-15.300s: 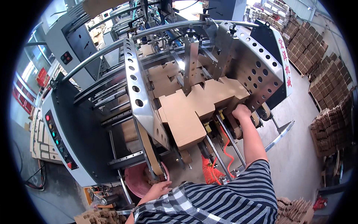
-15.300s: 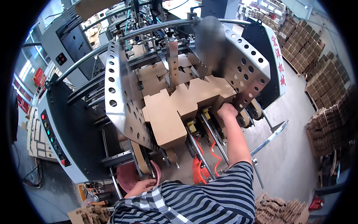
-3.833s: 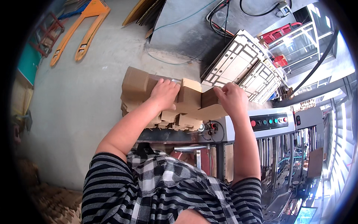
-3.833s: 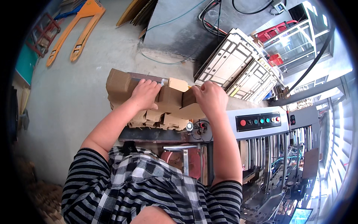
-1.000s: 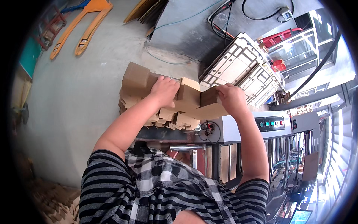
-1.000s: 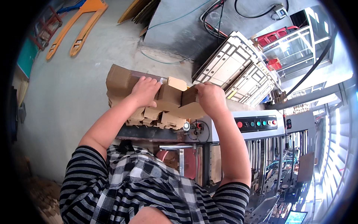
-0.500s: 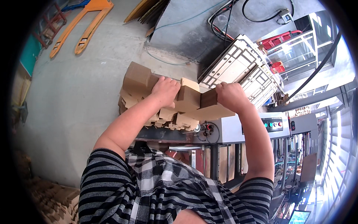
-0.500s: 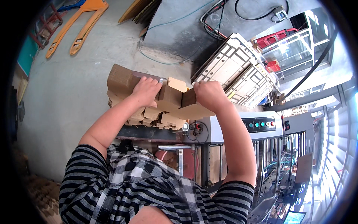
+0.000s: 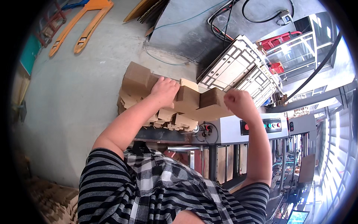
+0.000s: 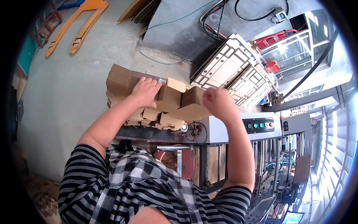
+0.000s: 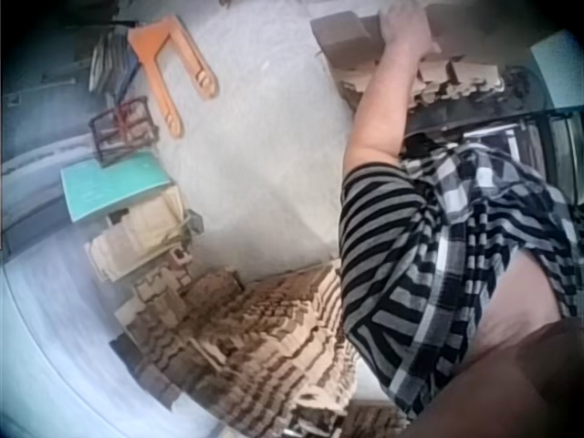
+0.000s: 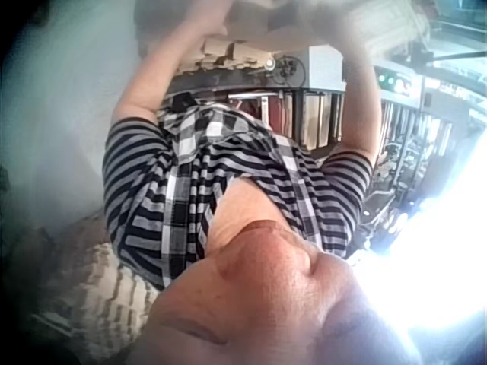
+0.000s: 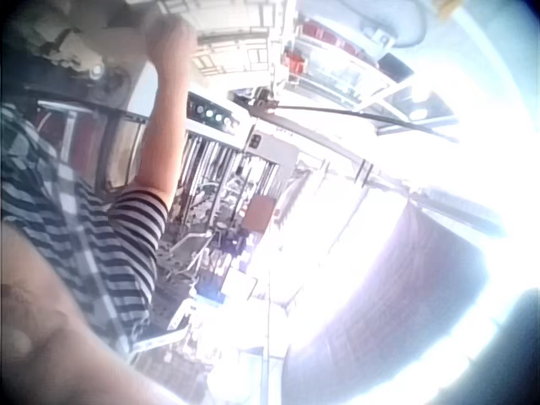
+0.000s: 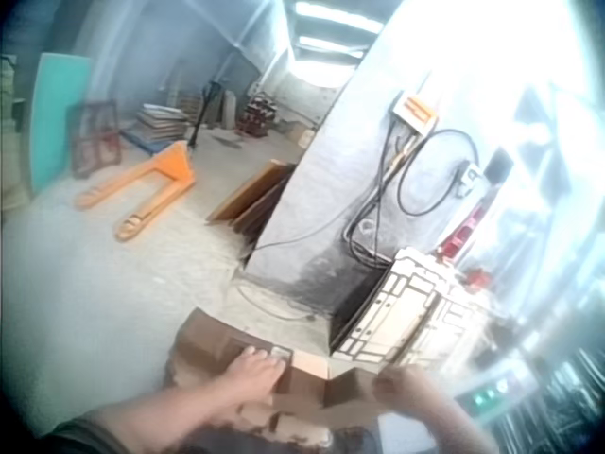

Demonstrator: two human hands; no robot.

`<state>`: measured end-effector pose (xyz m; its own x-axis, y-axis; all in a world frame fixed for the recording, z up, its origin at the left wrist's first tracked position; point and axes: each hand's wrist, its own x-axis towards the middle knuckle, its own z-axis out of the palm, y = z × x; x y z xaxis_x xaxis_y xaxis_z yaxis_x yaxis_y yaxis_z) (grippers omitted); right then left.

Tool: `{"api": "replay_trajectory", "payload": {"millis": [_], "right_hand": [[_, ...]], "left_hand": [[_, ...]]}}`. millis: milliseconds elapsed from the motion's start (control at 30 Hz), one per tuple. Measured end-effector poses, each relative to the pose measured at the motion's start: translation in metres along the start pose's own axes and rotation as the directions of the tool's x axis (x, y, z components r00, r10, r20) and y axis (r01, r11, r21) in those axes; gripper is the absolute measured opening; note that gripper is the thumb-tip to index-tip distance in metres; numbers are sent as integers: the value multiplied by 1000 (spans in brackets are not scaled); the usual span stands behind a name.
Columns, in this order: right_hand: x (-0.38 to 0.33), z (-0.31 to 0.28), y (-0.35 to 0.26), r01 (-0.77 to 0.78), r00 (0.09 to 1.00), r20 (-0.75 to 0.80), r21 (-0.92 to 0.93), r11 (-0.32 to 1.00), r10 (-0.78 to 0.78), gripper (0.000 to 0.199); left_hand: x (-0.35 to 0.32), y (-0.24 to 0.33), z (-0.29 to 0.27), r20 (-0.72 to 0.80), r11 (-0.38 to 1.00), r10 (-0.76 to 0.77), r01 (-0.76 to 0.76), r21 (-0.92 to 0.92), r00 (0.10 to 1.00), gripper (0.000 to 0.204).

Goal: The person picks up flat cardboard box blanks from a stack and places them into a machine. The machine folds and glues the blanks into boxes. The person then retrieves the finished boxes from the machine and stacks them on a pallet.

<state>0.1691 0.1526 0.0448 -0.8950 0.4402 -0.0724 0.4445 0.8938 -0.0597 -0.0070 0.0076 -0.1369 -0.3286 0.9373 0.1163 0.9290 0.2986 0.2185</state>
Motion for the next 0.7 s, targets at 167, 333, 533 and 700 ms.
{"api": "replay_trajectory", "payload": {"millis": [167, 333, 533, 700], "right_hand": [[32, 25, -4, -87, 984, -164, -87, 992, 72, 16], [46, 29, -19, -155, 987, -93, -307, 939, 132, 19], [50, 33, -15, -159, 987, -68, -299, 941, 145, 21], [34, 22, -29, -182, 981, 127, 362, 914, 145, 25]], "left_hand": [[0, 1, 1, -9, 1000, 13, -13, 9, 1000, 74], [-2, -2, 2, -32, 1000, 7, -6, 14, 999, 74], [0, 1, 1, -24, 1000, 10, -10, 18, 1000, 74], [1, -2, 4, -33, 1000, 2, -1, 21, 999, 72]]}}
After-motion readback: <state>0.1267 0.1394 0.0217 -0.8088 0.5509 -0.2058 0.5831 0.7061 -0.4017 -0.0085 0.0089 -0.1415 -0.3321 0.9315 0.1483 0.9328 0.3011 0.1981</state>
